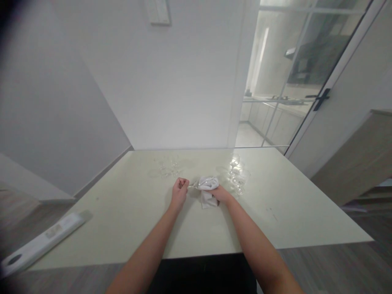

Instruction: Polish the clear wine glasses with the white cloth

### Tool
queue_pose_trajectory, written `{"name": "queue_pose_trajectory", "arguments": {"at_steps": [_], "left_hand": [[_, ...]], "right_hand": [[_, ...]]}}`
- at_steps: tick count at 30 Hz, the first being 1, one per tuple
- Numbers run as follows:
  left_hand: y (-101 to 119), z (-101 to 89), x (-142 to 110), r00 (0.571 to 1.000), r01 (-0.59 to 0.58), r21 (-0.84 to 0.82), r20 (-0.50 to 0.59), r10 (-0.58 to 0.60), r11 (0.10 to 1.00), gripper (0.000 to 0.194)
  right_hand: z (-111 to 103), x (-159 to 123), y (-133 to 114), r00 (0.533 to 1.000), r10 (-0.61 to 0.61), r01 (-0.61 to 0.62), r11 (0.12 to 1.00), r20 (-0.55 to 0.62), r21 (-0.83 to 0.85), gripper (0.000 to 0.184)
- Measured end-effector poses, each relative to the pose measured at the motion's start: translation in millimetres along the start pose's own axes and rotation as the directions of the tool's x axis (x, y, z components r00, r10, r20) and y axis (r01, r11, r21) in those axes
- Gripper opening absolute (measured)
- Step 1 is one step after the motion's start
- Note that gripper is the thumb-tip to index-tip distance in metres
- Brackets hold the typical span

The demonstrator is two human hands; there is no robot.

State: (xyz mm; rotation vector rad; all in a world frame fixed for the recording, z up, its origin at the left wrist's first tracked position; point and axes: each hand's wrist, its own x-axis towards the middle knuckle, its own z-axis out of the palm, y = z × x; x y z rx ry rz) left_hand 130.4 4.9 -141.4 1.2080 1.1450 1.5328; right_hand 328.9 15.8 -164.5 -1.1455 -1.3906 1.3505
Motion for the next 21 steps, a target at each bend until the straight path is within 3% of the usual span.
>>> {"name": "queue_pose_trajectory", "arguments": {"at_steps": [15,21], "left_hand": [[-3.0,1.3,1.0,0.991,-0.075,0.054,0.113,0.068,0.996,0.036],[-9.0,0.4,2.0,0.988,-0.088,0.117,0.137,0.071,0.989,0.033]], "right_hand": [[1.1,0.3,-0.9,0.998,0.049,-0.043,0.992,-0.048,0.120,0.048],[0.8,1.7,0.1,0.999,-0.006,0.010,0.996,-0.041,0.087,0.047]]}}
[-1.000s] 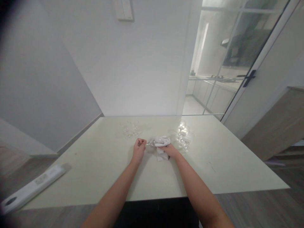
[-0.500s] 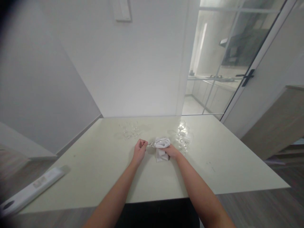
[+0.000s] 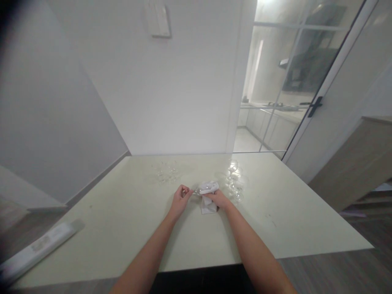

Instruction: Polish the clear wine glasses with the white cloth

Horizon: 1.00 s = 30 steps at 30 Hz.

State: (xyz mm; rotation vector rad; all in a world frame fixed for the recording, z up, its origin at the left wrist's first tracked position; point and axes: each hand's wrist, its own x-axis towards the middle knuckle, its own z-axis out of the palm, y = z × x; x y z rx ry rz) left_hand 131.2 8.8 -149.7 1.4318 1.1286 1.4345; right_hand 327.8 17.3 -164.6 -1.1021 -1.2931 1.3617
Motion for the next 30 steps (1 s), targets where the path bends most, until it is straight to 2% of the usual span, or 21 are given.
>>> {"name": "queue_pose_trajectory", "arguments": {"at_steps": [6,17,25,30], "left_hand": [[4.5,-0.5,-1.7,0.999,0.052,0.050,0.001,-0.052,0.997,0.030],[3.2,-1.9,-1.7,0.999,0.045,0.062,0.009,-0.045,0.997,0.028],[0.0,-1.6,-1.1,0.999,0.042,0.073,0.017,-0.043,0.996,0.028],[1.7,-1.4,-1.0,0.999,0.037,0.090,0.028,-0.040,0.995,0.029]], "right_hand": [[-0.7,-0.6,0.2,1.000,0.009,-0.009,1.000,0.002,0.005,0.047],[4.5,-2.4,-7.4,1.000,0.020,-0.020,1.000,-0.023,0.000,0.048],[0.7,1.9,1.4,1.000,0.018,-0.018,1.000,-0.001,-0.010,0.050],[2.5,2.8,0.7,0.999,0.003,-0.003,1.000,-0.032,0.009,0.050]]}}
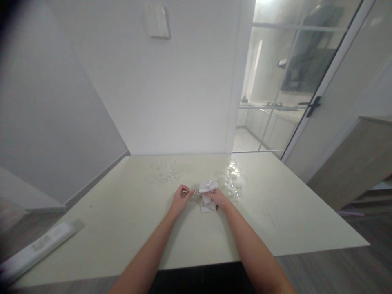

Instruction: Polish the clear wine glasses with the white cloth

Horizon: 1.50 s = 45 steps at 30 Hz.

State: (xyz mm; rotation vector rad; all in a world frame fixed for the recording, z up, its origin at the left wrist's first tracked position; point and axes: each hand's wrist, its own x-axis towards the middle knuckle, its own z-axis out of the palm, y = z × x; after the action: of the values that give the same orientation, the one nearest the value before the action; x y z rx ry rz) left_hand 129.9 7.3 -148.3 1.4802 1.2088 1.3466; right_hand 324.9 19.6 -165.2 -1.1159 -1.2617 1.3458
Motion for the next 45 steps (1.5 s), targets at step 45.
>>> {"name": "queue_pose_trajectory", "arguments": {"at_steps": [45], "left_hand": [[25,16.3,-16,0.848,-0.255,-0.065,0.464,0.255,0.965,0.033]], "right_hand": [[10,-3,1,0.994,-0.074,0.084,0.986,-0.076,0.143,0.044]]}}
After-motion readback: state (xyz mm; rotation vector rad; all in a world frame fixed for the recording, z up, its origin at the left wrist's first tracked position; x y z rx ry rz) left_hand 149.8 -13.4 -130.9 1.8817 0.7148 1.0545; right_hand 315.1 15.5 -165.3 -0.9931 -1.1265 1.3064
